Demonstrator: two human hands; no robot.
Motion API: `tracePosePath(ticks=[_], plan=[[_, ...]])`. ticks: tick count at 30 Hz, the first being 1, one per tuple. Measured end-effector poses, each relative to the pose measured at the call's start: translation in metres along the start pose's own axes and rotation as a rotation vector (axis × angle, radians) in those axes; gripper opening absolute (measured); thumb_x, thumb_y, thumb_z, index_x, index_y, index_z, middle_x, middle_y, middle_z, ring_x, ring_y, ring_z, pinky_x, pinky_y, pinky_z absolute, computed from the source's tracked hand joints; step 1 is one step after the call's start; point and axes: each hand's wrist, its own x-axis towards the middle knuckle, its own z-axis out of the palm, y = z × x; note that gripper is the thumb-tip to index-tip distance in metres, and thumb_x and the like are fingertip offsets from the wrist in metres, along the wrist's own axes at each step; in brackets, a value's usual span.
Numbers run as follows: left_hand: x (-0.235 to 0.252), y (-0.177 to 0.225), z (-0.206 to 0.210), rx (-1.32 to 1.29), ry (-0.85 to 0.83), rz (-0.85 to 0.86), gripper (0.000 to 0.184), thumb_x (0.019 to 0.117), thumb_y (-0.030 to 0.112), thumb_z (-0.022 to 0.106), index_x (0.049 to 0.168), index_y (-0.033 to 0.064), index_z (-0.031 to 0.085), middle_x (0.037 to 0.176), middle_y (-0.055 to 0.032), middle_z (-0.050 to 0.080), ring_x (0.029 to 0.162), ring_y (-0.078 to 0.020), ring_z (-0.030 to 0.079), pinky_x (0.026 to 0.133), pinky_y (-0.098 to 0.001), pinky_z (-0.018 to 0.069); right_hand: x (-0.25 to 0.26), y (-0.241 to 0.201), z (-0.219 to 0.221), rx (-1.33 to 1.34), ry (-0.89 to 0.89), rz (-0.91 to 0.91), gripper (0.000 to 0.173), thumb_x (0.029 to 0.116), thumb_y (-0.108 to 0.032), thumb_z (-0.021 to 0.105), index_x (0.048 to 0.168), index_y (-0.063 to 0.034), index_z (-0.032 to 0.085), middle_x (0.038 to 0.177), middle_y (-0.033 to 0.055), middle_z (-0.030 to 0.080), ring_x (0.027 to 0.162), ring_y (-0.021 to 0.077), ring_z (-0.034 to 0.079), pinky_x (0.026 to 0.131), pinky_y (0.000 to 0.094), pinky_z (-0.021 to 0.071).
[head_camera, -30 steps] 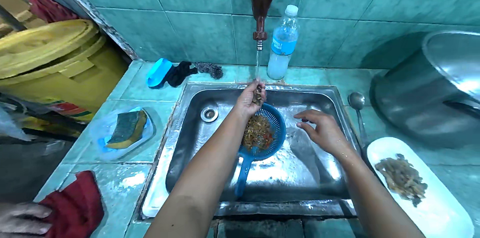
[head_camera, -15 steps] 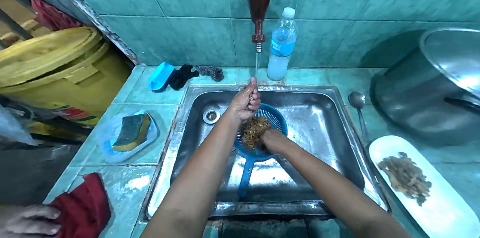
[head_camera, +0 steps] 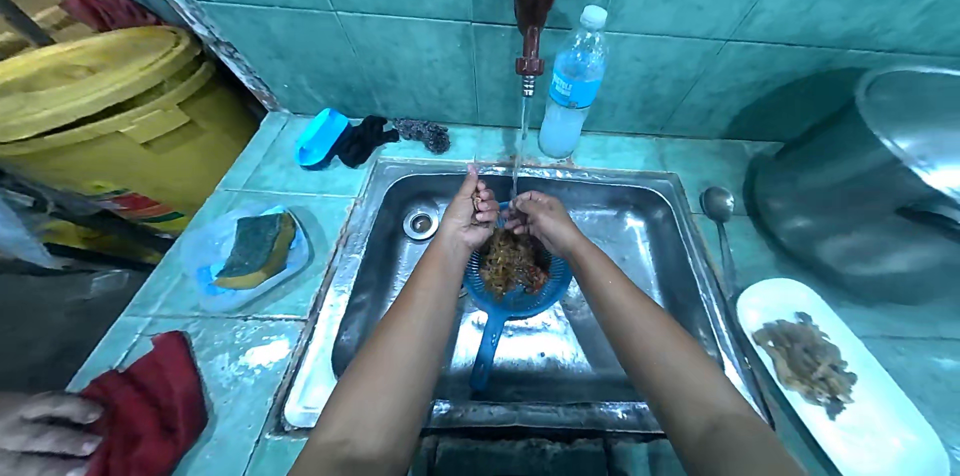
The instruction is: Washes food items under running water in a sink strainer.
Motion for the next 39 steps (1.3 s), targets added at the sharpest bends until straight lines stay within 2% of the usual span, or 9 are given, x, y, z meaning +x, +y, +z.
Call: tracePosePath(ticks=[11,14,16,19,23,30,32,34,39], plan=[[0.003,-0.008,-0.004,0.163,0.127,-0.008,0.033,0.1068,0.045,0.049,0.087,0.0183,0.050,0.062,0.0069,0.048,0.043,-0.0001,0.045,0.039,-0.0129,0.0394,-0.001,-0.026,-0.004,-0.068,-0.066,0.030,0.033,0.1130,-0.029,0.039,0.121,-0.0038,0.060,0.096,0.0060,0.067,0.067,0.0114,0.063,0.060,0.0261,0.0551],[0.000,-0.006,0.006,0.116,0.113,0.021,0.036,0.1051,0.049,0.050,0.089,0.0169,0.055,0.070,0.0039,0.057,0.056,-0.0043,0.058,0.051,-0.0175,0.0518,-0.011,-0.015,-0.028,-0.480,-0.146,0.006,0.028,0.1051,-0.026,0.060,0.112,0.0010,0.060,0.083,0.0074,0.060,0.065,0.0133,0.056,0.062,0.0313,0.0509],[0.000,-0.005,0.019,0.053,0.115,0.019,0.039,0.1040,0.050,0.051,0.088,0.0153,0.058,0.075,0.0004,0.062,0.065,-0.0099,0.065,0.060,-0.0241,0.0580,-0.015,-0.003,-0.036,-0.916,-0.255,-0.034,0.025,0.0923,-0.017,0.077,0.105,0.0032,0.068,0.091,0.0179,0.068,0.082,0.0295,0.065,0.079,0.0518,0.0550],[0.010,-0.009,0.032,0.069,0.042,-0.024,0.036,0.1055,0.045,0.051,0.087,0.0140,0.057,0.075,-0.0005,0.060,0.063,-0.0092,0.063,0.057,-0.0210,0.0555,-0.025,0.011,-0.019,-1.493,-0.386,0.091,0.022,0.0897,-0.010,0.073,0.112,-0.0062,0.074,0.116,0.0208,0.071,0.112,0.0425,0.066,0.094,0.0669,0.0514],[0.019,-0.013,0.048,0.179,-0.105,-0.100,0.023,0.1075,0.032,0.051,0.094,0.0143,0.054,0.071,0.0031,0.055,0.048,-0.0014,0.050,0.043,-0.0132,0.0447,-0.028,0.028,-0.006,-1.696,-0.409,0.139,0.020,0.0969,-0.009,0.063,0.113,-0.0054,0.074,0.120,0.0200,0.070,0.112,0.0420,0.066,0.094,0.0632,0.0519],[-0.006,-0.016,0.009,1.391,-0.048,-0.069,0.030,0.0959,0.027,0.073,0.111,0.0019,0.067,0.077,-0.0078,0.064,0.056,-0.0137,0.054,0.054,-0.0305,0.0477,-0.012,0.007,-0.036,-1.245,-0.171,-0.082,0.020,0.0977,-0.015,0.064,0.113,-0.0041,0.073,0.109,0.0206,0.072,0.106,0.0401,0.069,0.092,0.0649,0.0531],[-0.013,-0.027,-0.009,1.724,-0.106,-0.120,0.035,0.0922,0.032,0.078,0.110,0.0026,0.072,0.095,-0.0165,0.071,0.081,-0.0287,0.067,0.078,-0.0508,0.0562,-0.008,-0.001,-0.043,-0.924,-0.015,-0.160,0.021,0.0985,-0.016,0.066,0.111,0.0012,0.069,0.095,0.0191,0.069,0.087,0.0328,0.068,0.082,0.0555,0.0562],[-0.021,-0.049,-0.014,1.923,-0.186,-0.181,0.036,0.0898,0.033,0.079,0.109,0.0034,0.075,0.115,-0.0219,0.069,0.110,-0.0393,0.065,0.100,-0.0625,0.0483,-0.005,-0.007,-0.036,-0.505,0.034,-0.096,0.020,0.1037,-0.014,0.059,0.114,0.0026,0.062,0.092,0.0118,0.064,0.072,0.0176,0.060,0.069,0.0368,0.0540],[-0.036,-0.092,-0.001,2.196,-0.137,-0.304,0.032,0.0943,0.026,0.067,0.118,0.0053,0.071,0.125,-0.0223,0.066,0.120,-0.0428,0.061,0.098,-0.0656,0.0482,0.010,-0.014,0.006,0.278,-0.004,0.085,0.017,0.1074,-0.009,0.046,0.119,-0.0001,0.054,0.093,0.0100,0.069,0.072,0.0157,0.068,0.068,0.0298,0.0586]])
